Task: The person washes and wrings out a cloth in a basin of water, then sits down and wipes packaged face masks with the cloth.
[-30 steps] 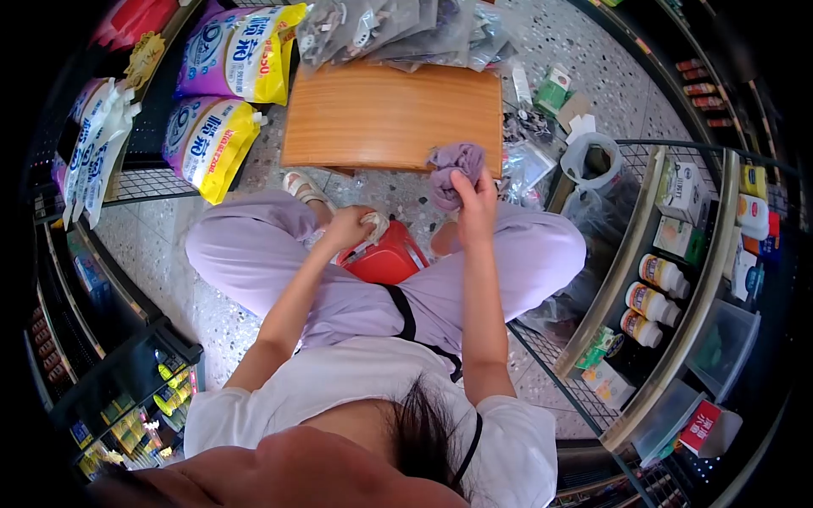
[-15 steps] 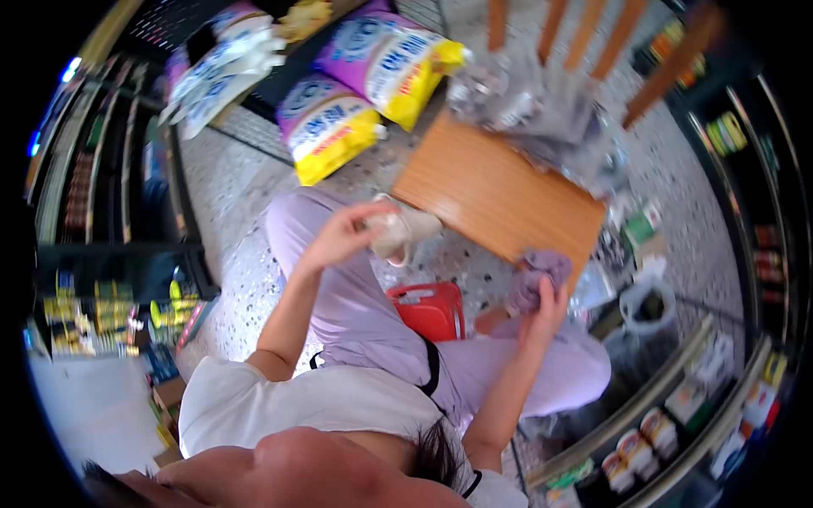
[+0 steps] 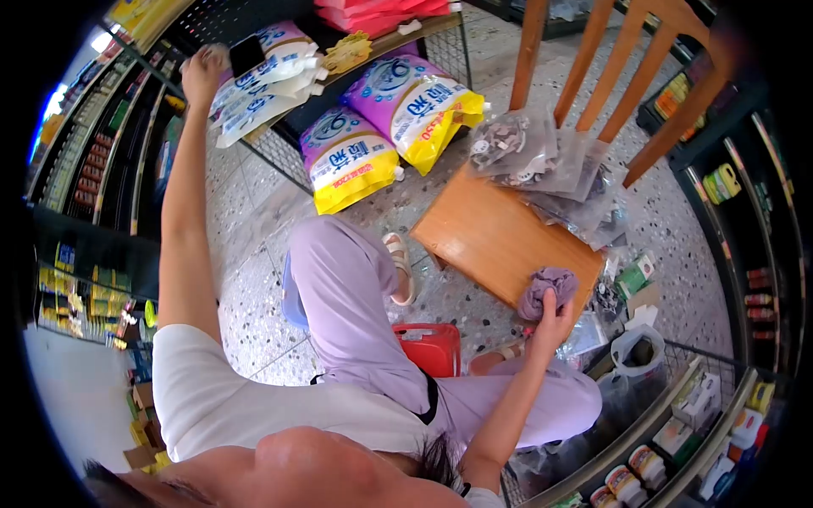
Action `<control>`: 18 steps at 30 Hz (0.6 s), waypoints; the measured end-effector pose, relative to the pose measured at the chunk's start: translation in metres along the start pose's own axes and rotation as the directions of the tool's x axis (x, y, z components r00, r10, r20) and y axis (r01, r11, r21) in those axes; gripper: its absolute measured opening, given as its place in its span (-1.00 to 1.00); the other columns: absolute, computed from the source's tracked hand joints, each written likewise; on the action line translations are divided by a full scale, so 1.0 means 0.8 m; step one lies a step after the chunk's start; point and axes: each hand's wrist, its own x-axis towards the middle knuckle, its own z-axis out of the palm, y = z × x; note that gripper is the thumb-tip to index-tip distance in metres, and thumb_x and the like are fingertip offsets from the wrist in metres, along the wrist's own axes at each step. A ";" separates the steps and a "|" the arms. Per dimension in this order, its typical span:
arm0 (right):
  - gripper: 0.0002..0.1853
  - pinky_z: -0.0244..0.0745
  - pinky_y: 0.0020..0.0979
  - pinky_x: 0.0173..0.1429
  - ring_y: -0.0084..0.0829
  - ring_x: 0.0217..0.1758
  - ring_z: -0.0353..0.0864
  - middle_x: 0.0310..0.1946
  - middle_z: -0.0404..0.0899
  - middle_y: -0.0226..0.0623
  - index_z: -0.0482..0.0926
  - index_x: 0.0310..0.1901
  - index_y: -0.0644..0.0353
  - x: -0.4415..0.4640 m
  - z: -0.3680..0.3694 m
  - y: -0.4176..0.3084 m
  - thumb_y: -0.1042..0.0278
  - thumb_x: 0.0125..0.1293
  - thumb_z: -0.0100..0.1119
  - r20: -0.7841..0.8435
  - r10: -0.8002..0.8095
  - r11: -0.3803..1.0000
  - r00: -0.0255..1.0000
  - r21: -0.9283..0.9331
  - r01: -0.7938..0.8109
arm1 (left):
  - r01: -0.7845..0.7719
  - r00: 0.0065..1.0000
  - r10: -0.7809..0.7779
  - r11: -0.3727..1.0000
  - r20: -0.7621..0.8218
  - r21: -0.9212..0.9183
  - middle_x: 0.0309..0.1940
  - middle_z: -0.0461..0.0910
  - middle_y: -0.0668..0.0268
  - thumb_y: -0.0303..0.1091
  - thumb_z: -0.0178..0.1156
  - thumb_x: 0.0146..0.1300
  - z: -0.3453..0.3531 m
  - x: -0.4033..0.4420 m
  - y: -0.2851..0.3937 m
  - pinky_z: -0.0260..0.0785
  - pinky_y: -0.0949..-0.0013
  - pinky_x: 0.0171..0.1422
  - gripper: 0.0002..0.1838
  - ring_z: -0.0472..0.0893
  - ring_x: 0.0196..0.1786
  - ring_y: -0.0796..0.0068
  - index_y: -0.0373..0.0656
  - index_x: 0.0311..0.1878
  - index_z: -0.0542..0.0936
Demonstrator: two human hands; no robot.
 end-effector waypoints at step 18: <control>-0.59 0.40 -0.47 0.12 -0.50 0.01 0.50 -0.01 0.51 -0.31 0.37 0.15 0.27 0.001 0.000 0.002 0.35 0.31 0.17 -0.006 0.022 1.000 1.000 -0.011 -0.022 | 0.293 0.715 0.332 0.657 0.615 -0.695 -0.05 0.62 0.08 -0.16 0.20 0.27 0.012 -0.253 0.425 0.35 0.32 0.18 -0.59 0.58 0.05 0.21 -0.26 0.06 0.57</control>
